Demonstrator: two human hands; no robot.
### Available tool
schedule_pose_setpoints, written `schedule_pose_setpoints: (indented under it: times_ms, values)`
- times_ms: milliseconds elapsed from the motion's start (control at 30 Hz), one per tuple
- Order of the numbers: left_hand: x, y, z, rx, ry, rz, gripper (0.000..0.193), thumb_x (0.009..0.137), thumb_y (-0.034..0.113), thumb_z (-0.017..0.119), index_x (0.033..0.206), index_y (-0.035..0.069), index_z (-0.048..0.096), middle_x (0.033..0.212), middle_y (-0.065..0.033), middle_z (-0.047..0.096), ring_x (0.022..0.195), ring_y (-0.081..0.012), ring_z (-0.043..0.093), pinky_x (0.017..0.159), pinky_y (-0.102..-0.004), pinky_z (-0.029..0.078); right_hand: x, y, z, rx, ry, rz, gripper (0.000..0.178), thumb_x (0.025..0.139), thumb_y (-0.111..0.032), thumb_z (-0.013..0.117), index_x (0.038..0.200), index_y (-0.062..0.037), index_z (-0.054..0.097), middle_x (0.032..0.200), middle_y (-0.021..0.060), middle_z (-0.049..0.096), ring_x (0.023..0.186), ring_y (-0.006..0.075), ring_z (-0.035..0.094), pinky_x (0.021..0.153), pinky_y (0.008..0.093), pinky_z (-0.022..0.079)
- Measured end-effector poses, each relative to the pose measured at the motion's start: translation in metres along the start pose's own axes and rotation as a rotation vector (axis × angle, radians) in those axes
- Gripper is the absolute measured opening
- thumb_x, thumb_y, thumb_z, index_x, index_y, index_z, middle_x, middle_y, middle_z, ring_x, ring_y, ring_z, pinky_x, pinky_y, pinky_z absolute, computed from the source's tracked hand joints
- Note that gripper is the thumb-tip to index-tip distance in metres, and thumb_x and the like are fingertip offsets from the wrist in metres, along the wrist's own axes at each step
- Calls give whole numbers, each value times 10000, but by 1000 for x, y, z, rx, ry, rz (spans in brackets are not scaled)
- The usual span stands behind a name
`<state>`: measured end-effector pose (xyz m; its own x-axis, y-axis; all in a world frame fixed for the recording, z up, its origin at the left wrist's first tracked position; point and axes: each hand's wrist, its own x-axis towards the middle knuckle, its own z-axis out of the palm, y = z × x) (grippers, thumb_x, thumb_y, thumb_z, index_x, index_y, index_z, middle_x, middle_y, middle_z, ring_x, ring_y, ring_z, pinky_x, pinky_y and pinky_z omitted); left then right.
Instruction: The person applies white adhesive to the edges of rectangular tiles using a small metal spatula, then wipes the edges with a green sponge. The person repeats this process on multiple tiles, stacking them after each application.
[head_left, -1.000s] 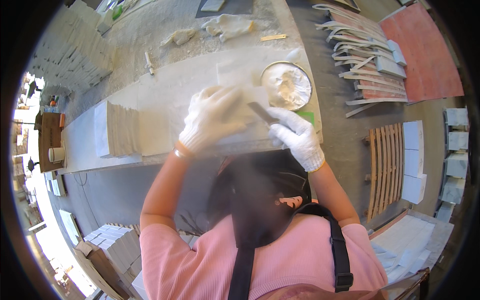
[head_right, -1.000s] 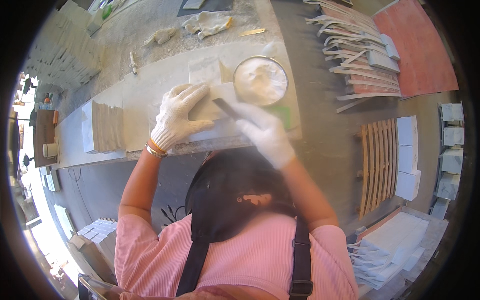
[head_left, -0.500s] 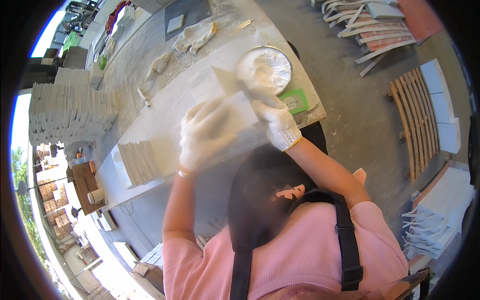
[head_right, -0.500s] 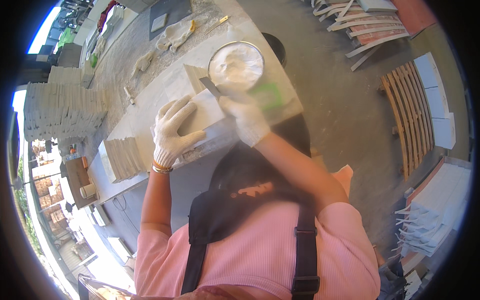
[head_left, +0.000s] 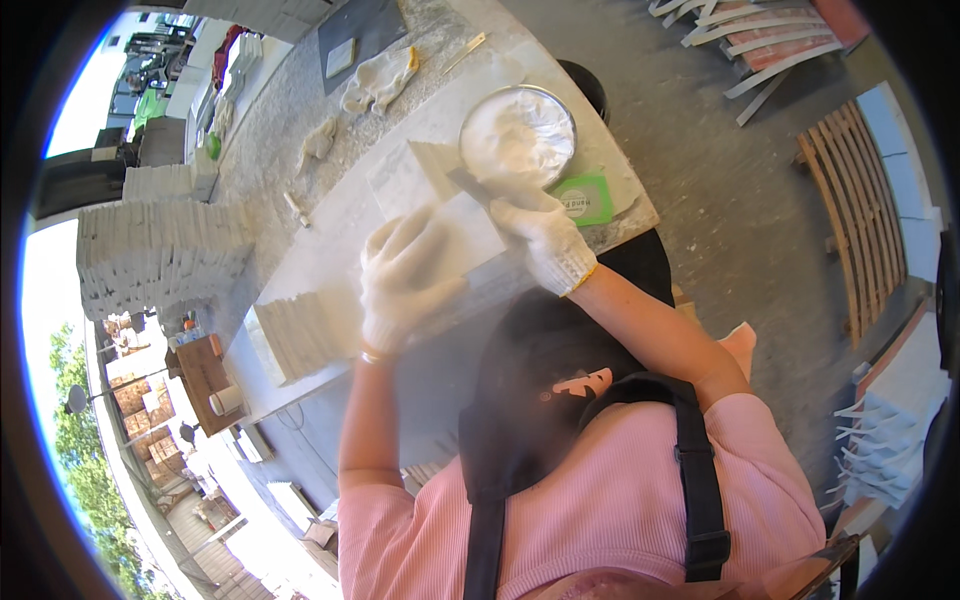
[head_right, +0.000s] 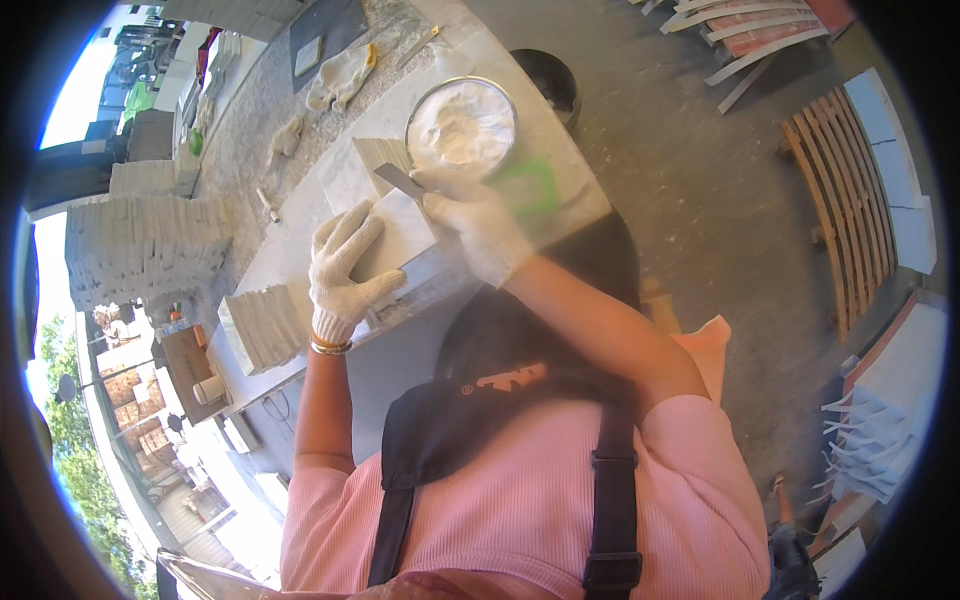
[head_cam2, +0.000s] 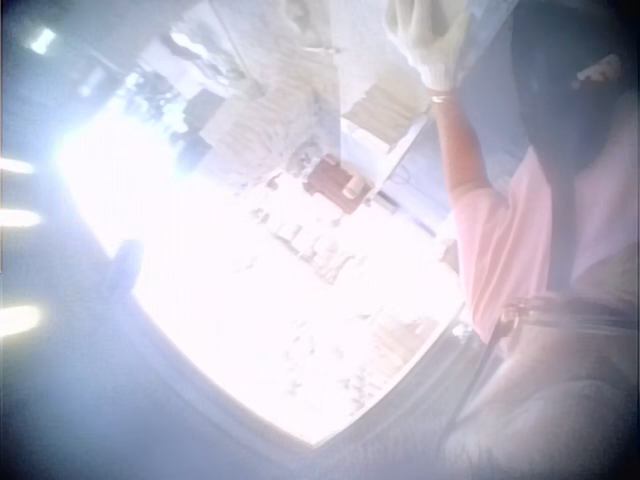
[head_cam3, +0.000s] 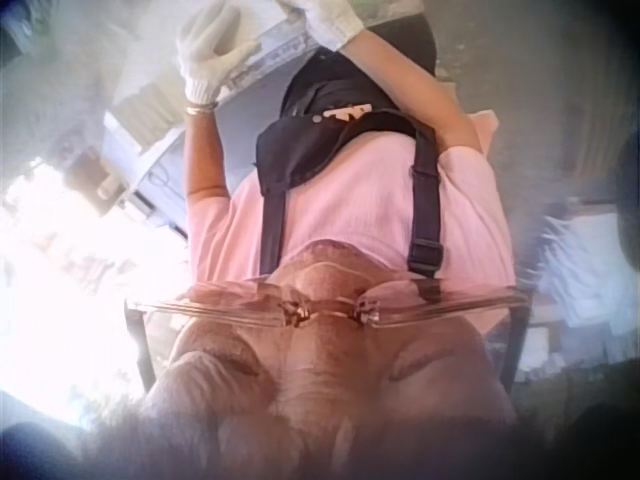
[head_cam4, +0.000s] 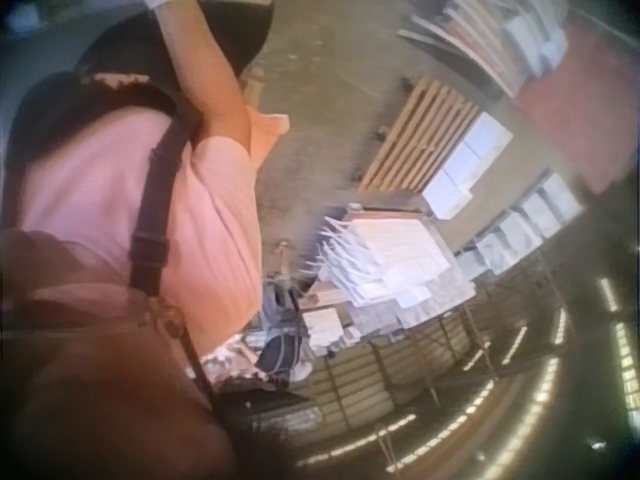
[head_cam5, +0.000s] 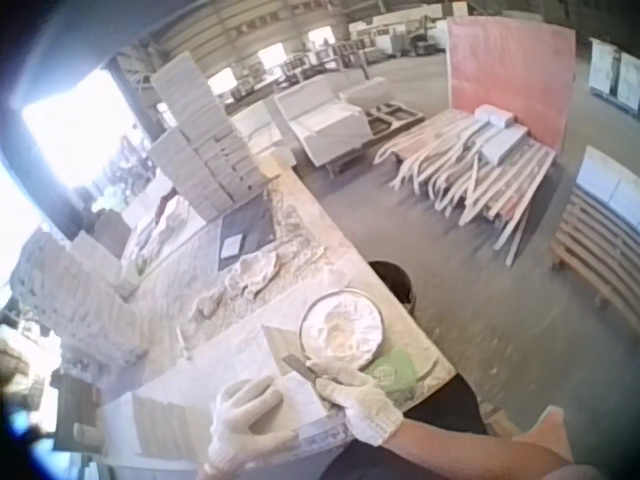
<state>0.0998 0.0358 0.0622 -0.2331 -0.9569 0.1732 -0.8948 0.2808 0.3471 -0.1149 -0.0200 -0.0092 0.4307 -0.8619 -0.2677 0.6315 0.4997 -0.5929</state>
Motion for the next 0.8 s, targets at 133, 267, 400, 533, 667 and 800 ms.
schedule_pose_setpoints:
  times_ms: [133,267,400,533,667,800]
  values:
    - [2,0,1,-24,10,7,714,594,325,915,1229,36,763,1428,-161,669,1285,-382,575,1099,-486,470,-19,1,-5,19,30,102,363,1030,-91,615,1381,1,634,1030,17,671,879,96,603,776,239,485]
    - [1,1,0,-9,2,7,711,594,306,915,1232,32,760,1429,-164,668,1279,-388,577,1089,-486,480,-34,-4,-11,70,13,208,364,1023,-79,616,1376,8,632,1025,23,668,874,104,608,764,243,486]
    - [1,3,2,-15,15,-18,718,588,304,923,1233,34,760,1432,-163,667,1277,-384,579,1089,-485,482,-20,-5,-5,131,-15,102,367,1017,-79,630,1374,8,629,1029,39,685,818,110,619,700,241,489]
    - [2,4,2,-8,18,-25,726,584,319,932,1228,32,762,1432,-164,667,1276,-383,579,1091,-484,482,-20,-5,-5,79,33,154,388,1014,-89,652,1391,-3,621,1023,46,693,767,108,616,622,239,478]
    - [2,3,1,-15,-4,-34,722,596,333,931,1229,31,762,1433,-164,666,1278,-385,578,1090,-485,480,-32,-7,-12,99,28,239,384,1021,-77,649,1401,-28,623,980,33,673,720,106,592,581,244,455]
    - [3,3,1,-19,-2,-20,727,599,347,930,1233,34,762,1431,-164,667,1274,-388,580,1088,-488,480,-35,-9,-11,124,25,245,382,1036,-75,630,1415,-34,612,926,24,654,686,108,574,561,245,439]
